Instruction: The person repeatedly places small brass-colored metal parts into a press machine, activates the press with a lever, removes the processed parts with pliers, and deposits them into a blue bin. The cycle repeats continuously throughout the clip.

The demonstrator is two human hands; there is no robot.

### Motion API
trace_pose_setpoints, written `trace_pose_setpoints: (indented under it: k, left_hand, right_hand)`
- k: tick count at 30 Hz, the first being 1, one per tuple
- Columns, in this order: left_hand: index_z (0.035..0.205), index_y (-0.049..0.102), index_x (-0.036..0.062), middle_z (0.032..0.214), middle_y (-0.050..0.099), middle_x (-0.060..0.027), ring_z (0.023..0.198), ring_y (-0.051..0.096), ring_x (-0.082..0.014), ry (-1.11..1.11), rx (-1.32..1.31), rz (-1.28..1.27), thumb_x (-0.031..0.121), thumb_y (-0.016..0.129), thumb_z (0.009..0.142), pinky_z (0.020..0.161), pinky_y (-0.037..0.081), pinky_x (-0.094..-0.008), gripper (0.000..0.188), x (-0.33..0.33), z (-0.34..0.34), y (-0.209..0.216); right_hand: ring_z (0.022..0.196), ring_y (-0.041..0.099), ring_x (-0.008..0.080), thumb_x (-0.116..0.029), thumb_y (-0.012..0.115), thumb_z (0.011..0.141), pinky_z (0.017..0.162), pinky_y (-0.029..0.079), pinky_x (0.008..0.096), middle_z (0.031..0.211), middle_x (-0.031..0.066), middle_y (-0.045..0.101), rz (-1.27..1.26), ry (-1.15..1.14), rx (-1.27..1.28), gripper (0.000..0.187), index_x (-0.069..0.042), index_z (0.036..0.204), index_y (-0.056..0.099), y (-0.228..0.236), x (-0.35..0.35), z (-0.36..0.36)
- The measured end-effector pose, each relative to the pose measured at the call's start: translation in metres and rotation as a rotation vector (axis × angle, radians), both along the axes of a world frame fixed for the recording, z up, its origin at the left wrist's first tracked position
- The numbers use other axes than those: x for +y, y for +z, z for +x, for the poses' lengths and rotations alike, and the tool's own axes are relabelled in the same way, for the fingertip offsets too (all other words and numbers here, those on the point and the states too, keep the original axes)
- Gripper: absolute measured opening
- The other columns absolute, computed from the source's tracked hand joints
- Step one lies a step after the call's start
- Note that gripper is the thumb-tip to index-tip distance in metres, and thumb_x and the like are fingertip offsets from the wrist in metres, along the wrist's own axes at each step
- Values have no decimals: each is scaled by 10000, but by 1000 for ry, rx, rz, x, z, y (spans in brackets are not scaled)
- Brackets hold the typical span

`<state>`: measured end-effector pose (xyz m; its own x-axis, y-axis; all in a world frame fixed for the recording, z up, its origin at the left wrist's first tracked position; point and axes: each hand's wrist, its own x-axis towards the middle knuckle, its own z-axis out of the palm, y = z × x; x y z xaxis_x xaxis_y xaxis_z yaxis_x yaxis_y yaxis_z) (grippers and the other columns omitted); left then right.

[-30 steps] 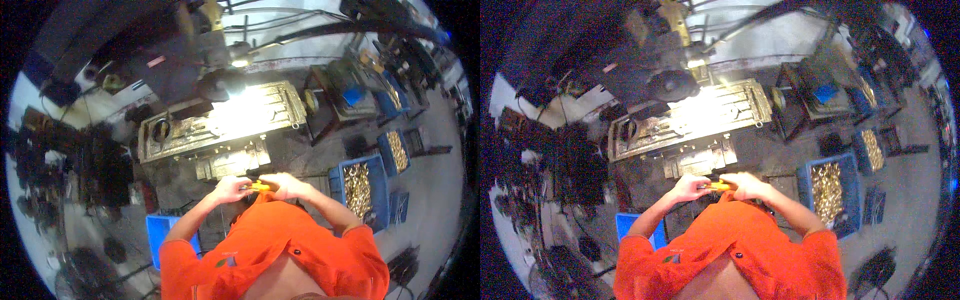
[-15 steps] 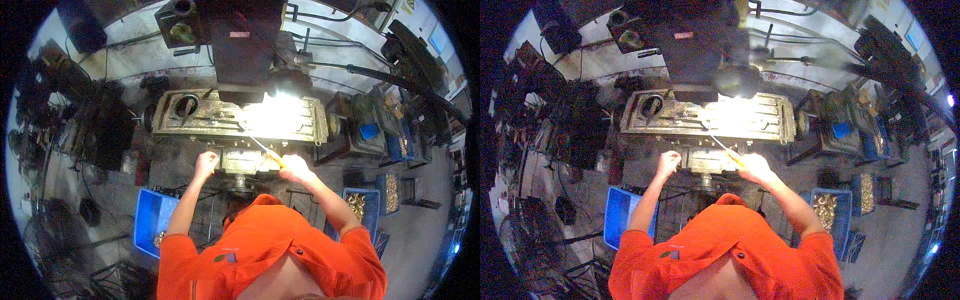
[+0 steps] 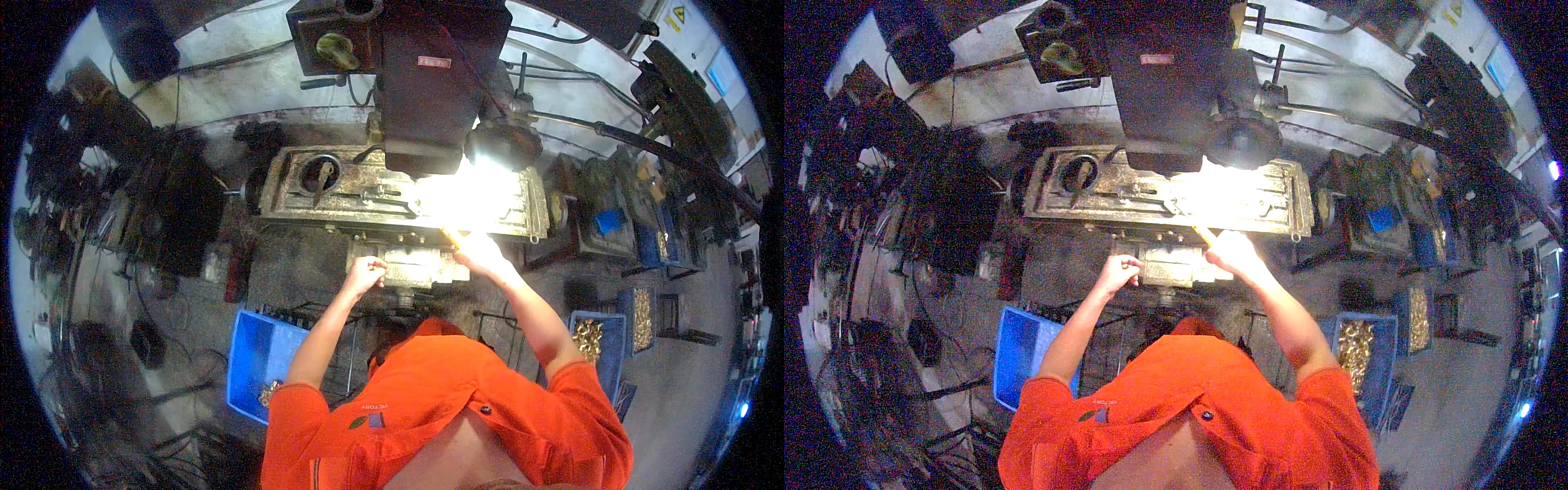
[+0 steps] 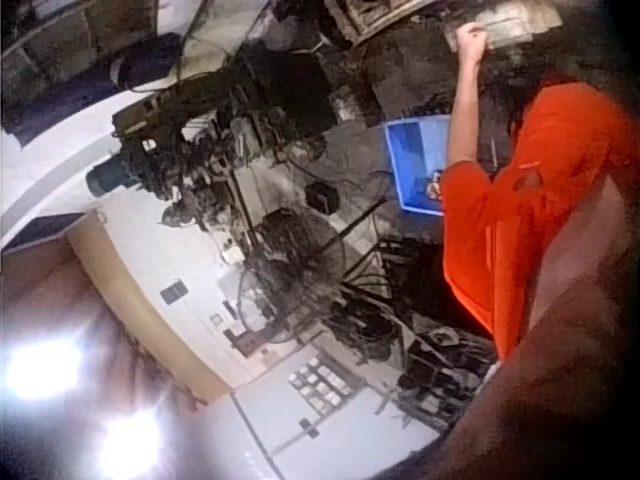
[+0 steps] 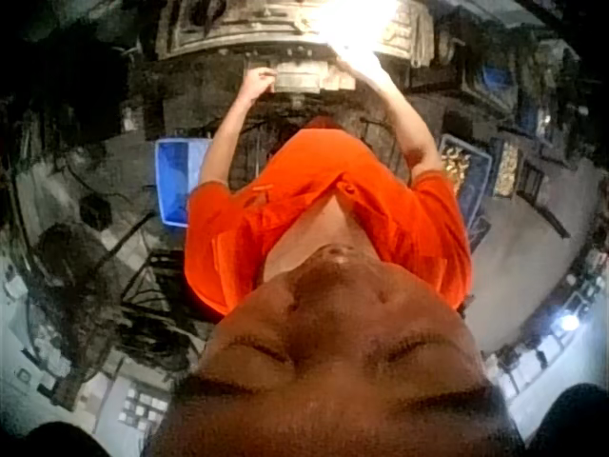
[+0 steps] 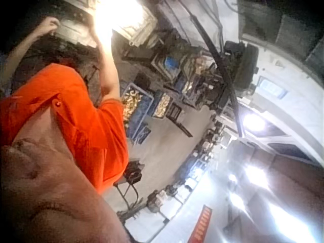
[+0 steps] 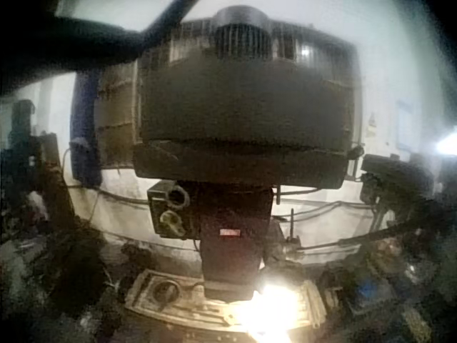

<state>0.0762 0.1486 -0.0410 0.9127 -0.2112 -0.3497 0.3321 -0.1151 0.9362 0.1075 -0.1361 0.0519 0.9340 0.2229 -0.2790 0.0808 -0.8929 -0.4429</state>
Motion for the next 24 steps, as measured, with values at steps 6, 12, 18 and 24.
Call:
trace_pose_setpoints:
  k: [6, 12, 18, 24]
  left_hand:
    - [918, 558, -51, 663, 566, -60, 547, 567, -132, 12, 134, -129, 33, 534, 782, 516, 507, -273, 162, 10, 18, -3]
    - [917, 605, 16, 646, 612, -54, 559, 585, -152, -256, -329, 245, 90, 558, 766, 556, 490, -297, 174, -22, 18, 1]
    - [955, 607, 119, 746, 575, -114, 749, 581, -313, -744, -964, 508, 218, 627, 694, 637, 468, -421, 280, -55, -21, 43]
    - [878, 624, 206, 720, 621, -74, 723, 609, -284, -754, -700, 751, 371, 609, 728, 593, 464, -430, 223, -43, -27, 20]
  right_hand:
    - [706, 591, 341, -209, 598, 612, 656, 463, 401, 732, 171, 610, 99, 67, 250, 230, -64, 792, 602, 24, 3, -76]
    - [739, 601, 349, -207, 558, 615, 701, 484, 410, 755, 178, 620, -111, 94, 301, 213, -62, 765, 603, 1, 5, -109]
    - [770, 612, 332, -230, 610, 616, 711, 484, 402, 785, 154, 636, -28, 70, 355, 290, -78, 864, 619, -28, 26, -92]
    - [824, 592, 320, -142, 598, 591, 732, 466, 369, 945, 139, 604, 289, 156, -34, 403, -54, 985, 595, -48, 45, -100]
